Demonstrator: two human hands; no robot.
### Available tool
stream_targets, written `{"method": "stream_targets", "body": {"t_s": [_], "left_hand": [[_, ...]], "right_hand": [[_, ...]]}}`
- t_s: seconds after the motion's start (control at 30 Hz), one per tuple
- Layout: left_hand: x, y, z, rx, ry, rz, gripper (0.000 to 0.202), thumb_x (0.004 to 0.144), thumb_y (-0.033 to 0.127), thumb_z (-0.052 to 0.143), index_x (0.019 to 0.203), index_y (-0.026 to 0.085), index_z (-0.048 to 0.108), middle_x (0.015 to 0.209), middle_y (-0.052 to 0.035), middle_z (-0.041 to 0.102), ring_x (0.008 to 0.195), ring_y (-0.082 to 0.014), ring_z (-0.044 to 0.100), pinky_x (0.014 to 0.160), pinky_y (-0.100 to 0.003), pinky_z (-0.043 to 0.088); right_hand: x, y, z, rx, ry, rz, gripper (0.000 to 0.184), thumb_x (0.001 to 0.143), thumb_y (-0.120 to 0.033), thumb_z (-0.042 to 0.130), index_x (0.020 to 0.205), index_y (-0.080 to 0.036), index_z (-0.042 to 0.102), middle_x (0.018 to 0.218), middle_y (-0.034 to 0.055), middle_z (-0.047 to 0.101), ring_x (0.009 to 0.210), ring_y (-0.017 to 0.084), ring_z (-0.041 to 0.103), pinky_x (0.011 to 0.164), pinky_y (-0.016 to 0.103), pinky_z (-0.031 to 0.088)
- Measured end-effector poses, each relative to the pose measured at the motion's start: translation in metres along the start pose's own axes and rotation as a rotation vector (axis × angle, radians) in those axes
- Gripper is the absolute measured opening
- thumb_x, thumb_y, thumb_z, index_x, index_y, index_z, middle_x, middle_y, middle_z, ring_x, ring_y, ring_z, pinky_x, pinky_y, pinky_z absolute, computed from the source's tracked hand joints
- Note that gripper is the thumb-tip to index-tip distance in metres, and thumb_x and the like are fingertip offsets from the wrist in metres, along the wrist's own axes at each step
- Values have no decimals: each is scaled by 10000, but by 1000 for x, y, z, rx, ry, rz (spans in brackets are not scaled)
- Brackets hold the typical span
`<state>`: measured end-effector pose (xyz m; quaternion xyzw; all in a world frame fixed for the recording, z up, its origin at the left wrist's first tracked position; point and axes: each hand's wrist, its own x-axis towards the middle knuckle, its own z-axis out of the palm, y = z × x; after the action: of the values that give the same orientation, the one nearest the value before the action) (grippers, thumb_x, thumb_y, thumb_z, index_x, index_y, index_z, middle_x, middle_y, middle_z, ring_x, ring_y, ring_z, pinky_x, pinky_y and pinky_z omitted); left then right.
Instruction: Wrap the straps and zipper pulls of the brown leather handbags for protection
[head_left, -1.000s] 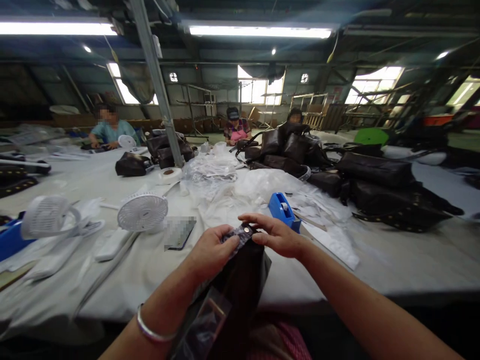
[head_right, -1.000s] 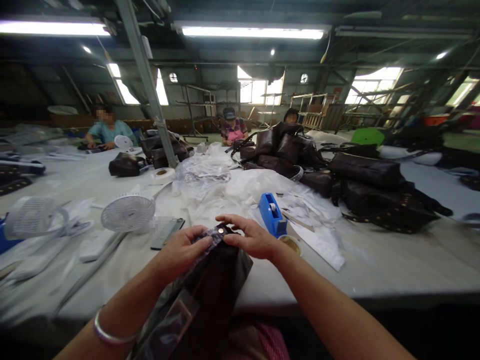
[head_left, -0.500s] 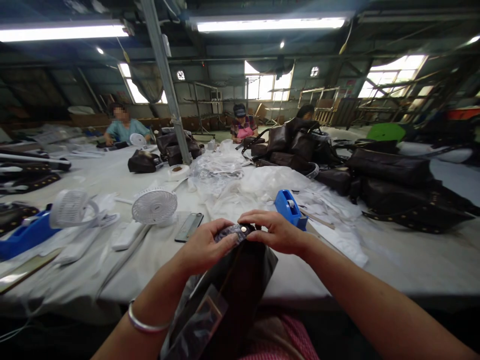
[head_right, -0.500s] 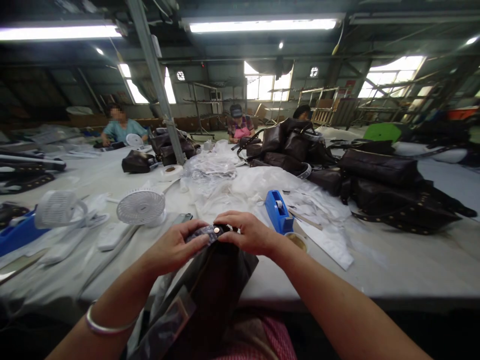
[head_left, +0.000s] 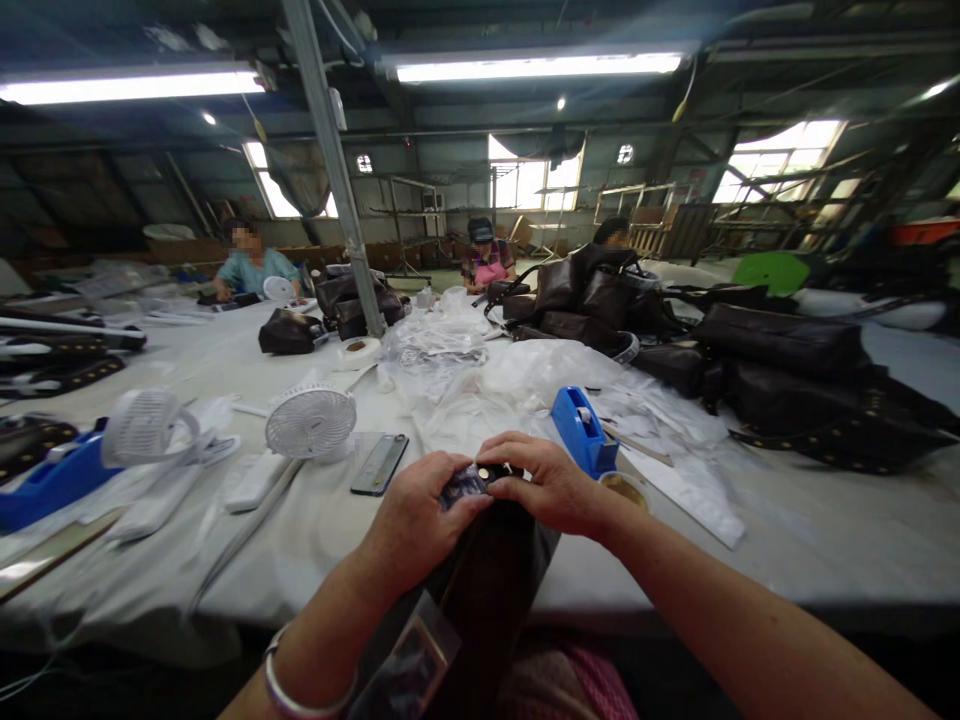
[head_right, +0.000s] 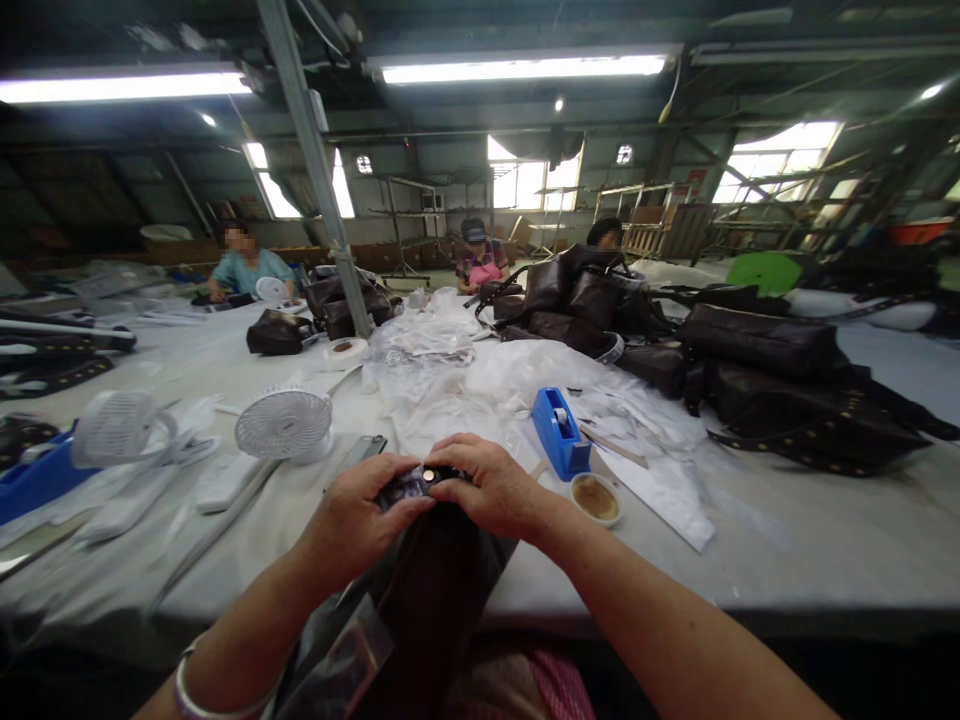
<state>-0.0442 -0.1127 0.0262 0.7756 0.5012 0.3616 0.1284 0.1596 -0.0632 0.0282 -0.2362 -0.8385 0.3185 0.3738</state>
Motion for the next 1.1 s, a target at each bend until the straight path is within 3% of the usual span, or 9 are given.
{"method": "stream_targets", "body": {"t_s": [0.3,0.47,0.6,0.73,0.87,1.1], "left_hand": [[-1,-6,8,-92,69,-62,170,804,270,738,959,204,715,880,-23,729,804,-180,660,765,-280,492],[1,-7,6,-52,49,-1,124,827,239,715,940,188,711,851,-28,722,797,-179,658,765,-280,487],[1,-10,4,1,49,46,114,844,234,701,941,174,695,840,-36,712,803,-183,656,763,-282,483],[0,-12,4,8,66,69,107,845,225,701,942,182,686,844,-34,712,804,-187,658,758,-289,486],[-1,-11,5,-6,71,107,121,839,212,710,953,182,683,845,-33,710,797,-185,657,743,-288,489],[-1,-7,6,12,56,128,132,849,217,702,970,172,675,849,-41,705,803,-197,658,737,-302,490]], "right_hand": [[2,3,5,-9,15,12,233,859,-186,648,1070,-227,738,1047,65,701,1010,199,638,940,347,494],[3,8,9,-27,18,6,243,878,-224,641,1100,-234,740,1065,68,700,1027,197,645,960,335,493],[1,12,7,-13,-36,17,312,916,-259,596,1211,-228,693,1212,86,665,1154,212,599,1047,362,441],[-2,19,2,180,-106,184,379,929,-334,573,1286,-224,634,1336,72,611,1247,227,542,1094,389,383],[1,22,0,473,-134,414,310,904,-348,600,1173,-206,662,1098,39,693,1006,188,620,920,338,466],[9,19,2,777,-145,514,299,759,-286,767,1016,-164,676,899,4,679,794,115,596,756,236,441]]}}
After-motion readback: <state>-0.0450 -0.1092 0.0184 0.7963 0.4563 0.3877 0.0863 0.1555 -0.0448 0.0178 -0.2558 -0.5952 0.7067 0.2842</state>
